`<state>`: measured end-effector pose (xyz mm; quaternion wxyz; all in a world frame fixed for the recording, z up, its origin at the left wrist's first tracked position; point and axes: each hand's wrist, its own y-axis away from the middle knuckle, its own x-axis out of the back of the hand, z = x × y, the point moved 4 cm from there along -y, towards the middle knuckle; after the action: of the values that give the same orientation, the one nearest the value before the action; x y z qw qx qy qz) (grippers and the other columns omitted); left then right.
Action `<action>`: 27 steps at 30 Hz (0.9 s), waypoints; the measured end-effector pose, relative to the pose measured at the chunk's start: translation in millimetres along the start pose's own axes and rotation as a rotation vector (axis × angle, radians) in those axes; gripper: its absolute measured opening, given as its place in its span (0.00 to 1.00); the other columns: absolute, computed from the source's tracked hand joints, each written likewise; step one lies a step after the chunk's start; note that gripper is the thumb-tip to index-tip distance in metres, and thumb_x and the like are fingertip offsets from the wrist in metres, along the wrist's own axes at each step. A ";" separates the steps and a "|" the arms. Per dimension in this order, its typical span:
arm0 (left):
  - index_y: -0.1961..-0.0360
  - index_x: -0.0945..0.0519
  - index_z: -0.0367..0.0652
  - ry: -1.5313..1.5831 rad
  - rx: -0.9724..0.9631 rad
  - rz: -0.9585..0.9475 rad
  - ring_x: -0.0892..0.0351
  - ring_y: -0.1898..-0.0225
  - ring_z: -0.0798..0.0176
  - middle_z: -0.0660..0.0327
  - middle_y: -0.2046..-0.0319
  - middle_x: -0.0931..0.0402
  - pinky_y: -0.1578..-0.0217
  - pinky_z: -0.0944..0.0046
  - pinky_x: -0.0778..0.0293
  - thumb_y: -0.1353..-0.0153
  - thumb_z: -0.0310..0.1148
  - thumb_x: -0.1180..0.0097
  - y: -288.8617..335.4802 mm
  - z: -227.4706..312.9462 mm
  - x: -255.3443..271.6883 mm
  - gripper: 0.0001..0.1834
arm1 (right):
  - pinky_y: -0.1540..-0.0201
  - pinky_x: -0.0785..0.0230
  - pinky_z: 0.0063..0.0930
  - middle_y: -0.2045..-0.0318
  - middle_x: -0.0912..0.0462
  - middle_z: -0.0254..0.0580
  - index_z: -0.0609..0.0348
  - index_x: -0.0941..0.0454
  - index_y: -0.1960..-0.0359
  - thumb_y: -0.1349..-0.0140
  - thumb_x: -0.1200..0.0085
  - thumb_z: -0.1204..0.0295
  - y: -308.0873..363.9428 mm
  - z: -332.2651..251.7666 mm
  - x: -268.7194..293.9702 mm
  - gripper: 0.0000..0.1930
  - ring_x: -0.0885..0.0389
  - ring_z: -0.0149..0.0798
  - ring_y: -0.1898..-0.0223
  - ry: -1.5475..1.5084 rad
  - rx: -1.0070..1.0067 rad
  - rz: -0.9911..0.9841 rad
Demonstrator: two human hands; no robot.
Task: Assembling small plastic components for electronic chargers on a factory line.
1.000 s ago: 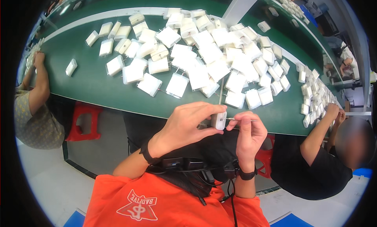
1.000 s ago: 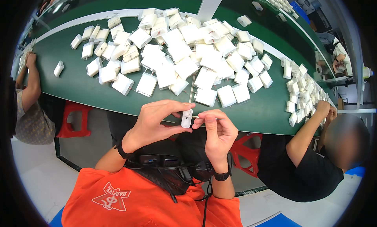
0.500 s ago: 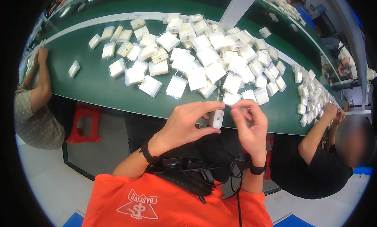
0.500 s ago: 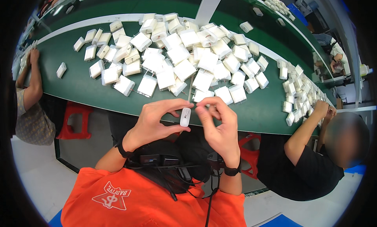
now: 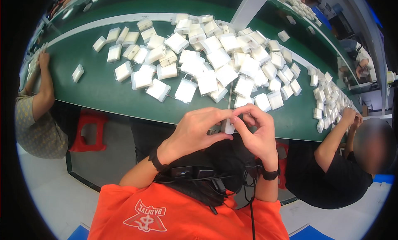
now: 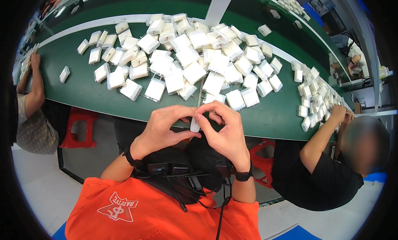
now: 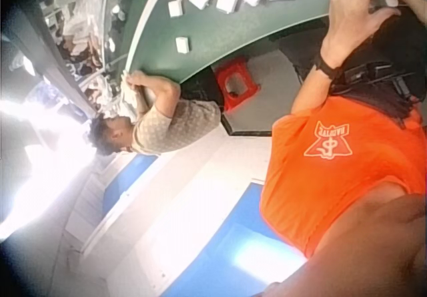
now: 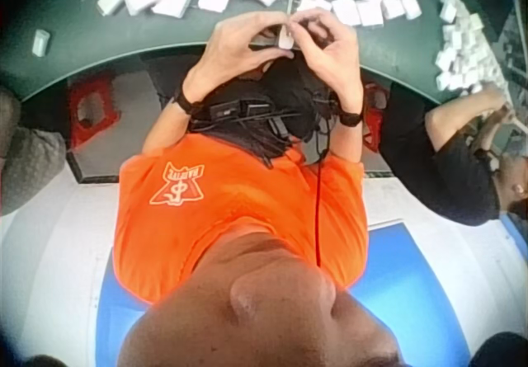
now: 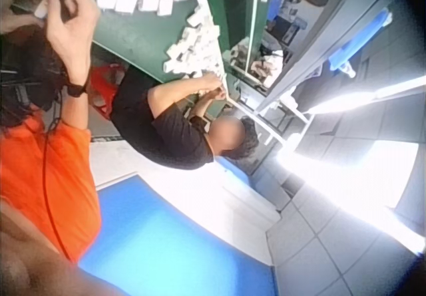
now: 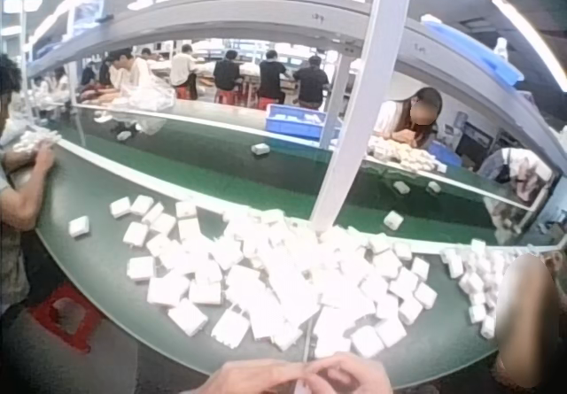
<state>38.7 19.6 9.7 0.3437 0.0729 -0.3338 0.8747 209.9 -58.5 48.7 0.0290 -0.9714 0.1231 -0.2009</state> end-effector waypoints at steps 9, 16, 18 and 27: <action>0.45 0.14 0.40 0.006 0.027 -0.010 0.08 0.58 0.55 0.55 0.49 0.10 0.58 0.61 0.10 0.49 0.28 0.15 1.7 -0.3 -0.5 0.30 | 0.72 0.52 0.25 0.79 0.35 0.24 0.61 0.12 0.59 0.34 0.30 0.78 3.8 -4.6 2.1 0.05 0.44 0.22 0.76 0.102 0.016 0.064; 0.43 0.15 0.38 0.014 0.076 0.005 0.08 0.58 0.56 0.55 0.49 0.10 0.58 0.61 0.10 0.49 0.29 0.14 2.9 -1.5 -1.2 0.31 | 0.71 0.53 0.23 0.78 0.38 0.21 0.61 0.12 0.57 0.32 0.32 0.78 6.6 0.7 2.9 0.05 0.45 0.21 0.74 0.024 -0.048 0.072; 0.43 0.15 0.39 -0.013 0.038 -0.003 0.08 0.58 0.56 0.56 0.50 0.10 0.58 0.61 0.10 0.49 0.30 0.14 0.1 -0.5 -0.1 0.32 | 0.70 0.52 0.23 0.78 0.38 0.21 0.61 0.12 0.56 0.31 0.33 0.79 7.5 1.6 3.5 0.05 0.45 0.20 0.73 -0.038 -0.063 0.071; 0.38 0.19 0.40 0.017 0.086 0.006 0.08 0.59 0.55 0.58 0.46 0.11 0.59 0.60 0.12 0.50 0.32 0.14 2.5 -1.7 -1.5 0.38 | 0.69 0.51 0.22 0.76 0.35 0.22 0.61 0.12 0.55 0.29 0.34 0.78 5.7 2.8 3.2 0.05 0.44 0.20 0.72 -0.018 -0.077 0.051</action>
<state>38.4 18.4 6.5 0.3404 0.0793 -0.2932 0.8898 212.6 -64.8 46.8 -0.0021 -0.9701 0.1553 -0.1864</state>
